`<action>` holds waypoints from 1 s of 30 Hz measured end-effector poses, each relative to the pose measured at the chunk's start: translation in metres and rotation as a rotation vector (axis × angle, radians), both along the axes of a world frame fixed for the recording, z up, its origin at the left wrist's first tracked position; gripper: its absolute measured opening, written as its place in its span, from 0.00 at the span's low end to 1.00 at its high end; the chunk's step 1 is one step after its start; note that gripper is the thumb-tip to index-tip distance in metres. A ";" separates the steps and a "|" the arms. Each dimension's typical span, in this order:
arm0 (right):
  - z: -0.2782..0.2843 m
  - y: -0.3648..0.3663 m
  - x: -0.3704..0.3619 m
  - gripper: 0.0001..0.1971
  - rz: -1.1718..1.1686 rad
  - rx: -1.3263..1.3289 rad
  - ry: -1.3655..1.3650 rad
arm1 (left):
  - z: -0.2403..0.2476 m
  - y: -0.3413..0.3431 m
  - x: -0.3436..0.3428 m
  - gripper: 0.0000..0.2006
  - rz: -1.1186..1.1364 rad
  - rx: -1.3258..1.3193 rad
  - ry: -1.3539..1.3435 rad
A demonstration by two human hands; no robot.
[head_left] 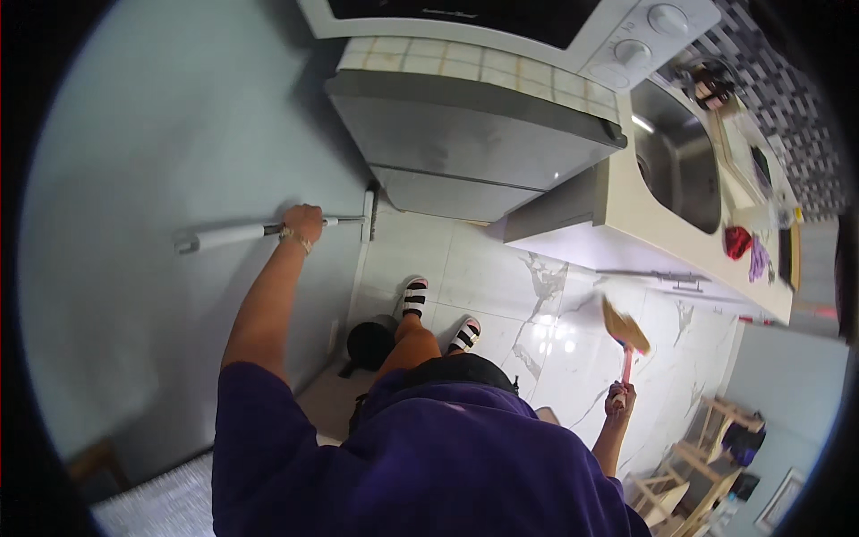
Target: The person sweeps a tiled floor using a broom, moving objects such as a trash bin, chairs, and a bag to reach the area underneath before continuing to sweep the floor toward the doorway.
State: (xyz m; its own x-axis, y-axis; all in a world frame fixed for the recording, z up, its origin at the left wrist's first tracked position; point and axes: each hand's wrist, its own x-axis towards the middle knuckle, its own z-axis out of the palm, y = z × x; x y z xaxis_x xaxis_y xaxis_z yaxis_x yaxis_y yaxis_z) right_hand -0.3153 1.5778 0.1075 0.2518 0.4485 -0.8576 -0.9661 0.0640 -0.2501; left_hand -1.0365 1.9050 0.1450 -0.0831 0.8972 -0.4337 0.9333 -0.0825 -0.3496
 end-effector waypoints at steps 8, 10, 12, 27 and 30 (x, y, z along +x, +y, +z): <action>0.045 -0.001 -0.152 0.04 0.270 -0.280 0.017 | -0.045 0.202 -0.037 0.12 -0.303 0.095 0.037; 0.061 -0.004 -0.177 0.07 0.233 -0.288 0.136 | -0.043 0.238 -0.020 0.12 -0.298 0.091 -0.021; 0.096 0.023 -0.215 0.08 0.327 -0.264 0.086 | -0.035 0.256 -0.031 0.11 -0.282 0.081 -0.037; 0.127 0.112 -0.270 0.09 1.779 0.228 -0.320 | -0.019 0.287 -0.060 0.11 -0.419 0.151 -0.065; 0.022 0.151 -0.284 0.04 2.128 0.594 -0.737 | -0.025 0.271 -0.059 0.11 -0.502 0.217 -0.065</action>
